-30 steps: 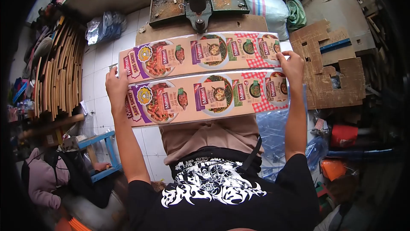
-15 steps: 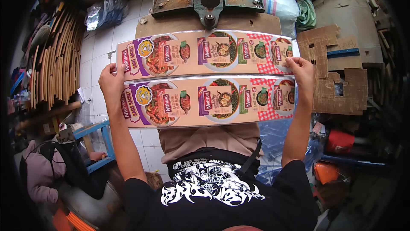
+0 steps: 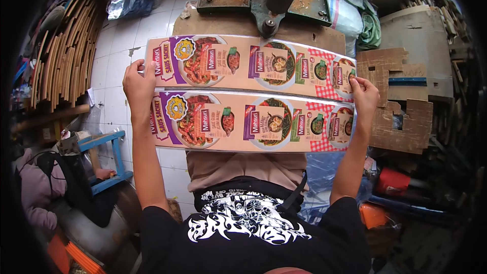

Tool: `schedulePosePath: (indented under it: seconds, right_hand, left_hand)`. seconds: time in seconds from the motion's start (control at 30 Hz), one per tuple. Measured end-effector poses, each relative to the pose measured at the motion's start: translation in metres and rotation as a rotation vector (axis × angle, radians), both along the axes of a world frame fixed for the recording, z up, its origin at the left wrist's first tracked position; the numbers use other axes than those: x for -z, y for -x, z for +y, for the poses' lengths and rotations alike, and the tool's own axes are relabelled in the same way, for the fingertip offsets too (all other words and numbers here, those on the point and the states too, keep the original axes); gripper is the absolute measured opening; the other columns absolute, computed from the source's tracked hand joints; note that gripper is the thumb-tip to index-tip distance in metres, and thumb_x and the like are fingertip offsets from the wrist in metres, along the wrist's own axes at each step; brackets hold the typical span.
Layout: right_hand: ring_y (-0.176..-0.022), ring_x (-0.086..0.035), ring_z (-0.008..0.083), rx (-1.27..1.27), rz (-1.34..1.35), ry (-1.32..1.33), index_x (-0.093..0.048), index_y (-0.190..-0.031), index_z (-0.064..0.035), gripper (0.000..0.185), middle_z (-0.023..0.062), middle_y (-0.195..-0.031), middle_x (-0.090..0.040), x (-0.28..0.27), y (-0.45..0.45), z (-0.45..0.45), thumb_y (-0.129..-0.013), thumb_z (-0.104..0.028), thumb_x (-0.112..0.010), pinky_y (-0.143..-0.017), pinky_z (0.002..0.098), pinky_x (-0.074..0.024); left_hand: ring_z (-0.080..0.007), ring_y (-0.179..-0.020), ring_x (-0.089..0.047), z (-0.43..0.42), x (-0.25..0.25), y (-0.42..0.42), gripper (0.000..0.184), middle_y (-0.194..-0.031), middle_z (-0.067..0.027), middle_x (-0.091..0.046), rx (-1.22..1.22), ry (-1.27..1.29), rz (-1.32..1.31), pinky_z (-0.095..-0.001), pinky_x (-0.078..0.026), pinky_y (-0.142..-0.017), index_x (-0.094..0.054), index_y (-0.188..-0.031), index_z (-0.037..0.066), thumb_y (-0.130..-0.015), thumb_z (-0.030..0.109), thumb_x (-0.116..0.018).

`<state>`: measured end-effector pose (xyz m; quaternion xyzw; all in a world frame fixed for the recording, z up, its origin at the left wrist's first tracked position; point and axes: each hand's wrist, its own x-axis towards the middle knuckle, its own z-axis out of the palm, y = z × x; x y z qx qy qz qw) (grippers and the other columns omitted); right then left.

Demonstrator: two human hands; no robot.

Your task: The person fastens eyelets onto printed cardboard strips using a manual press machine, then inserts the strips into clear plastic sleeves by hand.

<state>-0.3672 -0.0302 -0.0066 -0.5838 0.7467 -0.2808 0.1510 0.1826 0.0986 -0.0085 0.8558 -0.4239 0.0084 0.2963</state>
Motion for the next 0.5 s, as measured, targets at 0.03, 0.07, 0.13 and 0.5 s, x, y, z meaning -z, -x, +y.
schedulePosePath:
  seconds: [0.03, 0.07, 0.13, 0.5]
  right_hand:
    - [-0.052, -0.055, 0.0112, 0.004, -0.018, 0.005, -0.075, -0.100, -0.0023, 0.031, 0.0021, -0.057, -0.058, -0.001, -0.002, 0.001, -0.082, -0.028, -0.077, -0.055, 0.0308, -0.0454]
    - [-0.052, -0.055, 0.0102, 0.006, -0.038, 0.010, -0.075, -0.099, -0.0022, 0.030, 0.0017, -0.057, -0.058, -0.002, -0.003, 0.000, -0.082, -0.027, -0.077, -0.054, 0.0301, -0.0448]
    - [-0.052, -0.054, 0.0085, 0.004, -0.061, 0.006, -0.075, -0.099, -0.0019, 0.030, 0.0008, -0.057, -0.058, 0.000, -0.001, -0.001, -0.082, -0.026, -0.078, -0.053, 0.0287, -0.0437]
    - [-0.056, -0.037, -0.0005, -0.102, -0.438, -0.013, -0.068, -0.111, 0.0075, 0.036, -0.0093, -0.065, -0.047, 0.026, 0.028, -0.019, -0.086, -0.016, -0.077, -0.049, 0.0172, -0.0278]
  left_hand:
    - [-0.0204, -0.077, -0.065, 0.000, 0.001, 0.000, 0.042, -0.099, -0.0132, -0.069, -0.002, -0.002, 0.004, -0.0337, -0.053, -0.073, -0.068, -0.113, -0.002, -0.088, 0.032, -0.071]
    - [-0.0202, -0.077, -0.065, 0.000, 0.001, 0.000, 0.041, -0.099, -0.0129, -0.069, -0.004, 0.012, 0.009, -0.0335, -0.053, -0.073, -0.068, -0.112, -0.002, -0.088, 0.031, -0.071]
    - [-0.0200, -0.078, -0.065, 0.000, 0.001, 0.001, 0.040, -0.098, -0.0126, -0.069, -0.009, 0.025, 0.014, -0.0333, -0.053, -0.074, -0.068, -0.112, -0.001, -0.088, 0.030, -0.072]
    - [-0.0168, -0.077, -0.058, 0.000, 0.001, 0.004, 0.037, -0.093, -0.0085, -0.067, -0.002, 0.064, 0.025, -0.0315, -0.051, -0.074, -0.069, -0.111, -0.001, -0.088, 0.028, -0.072]
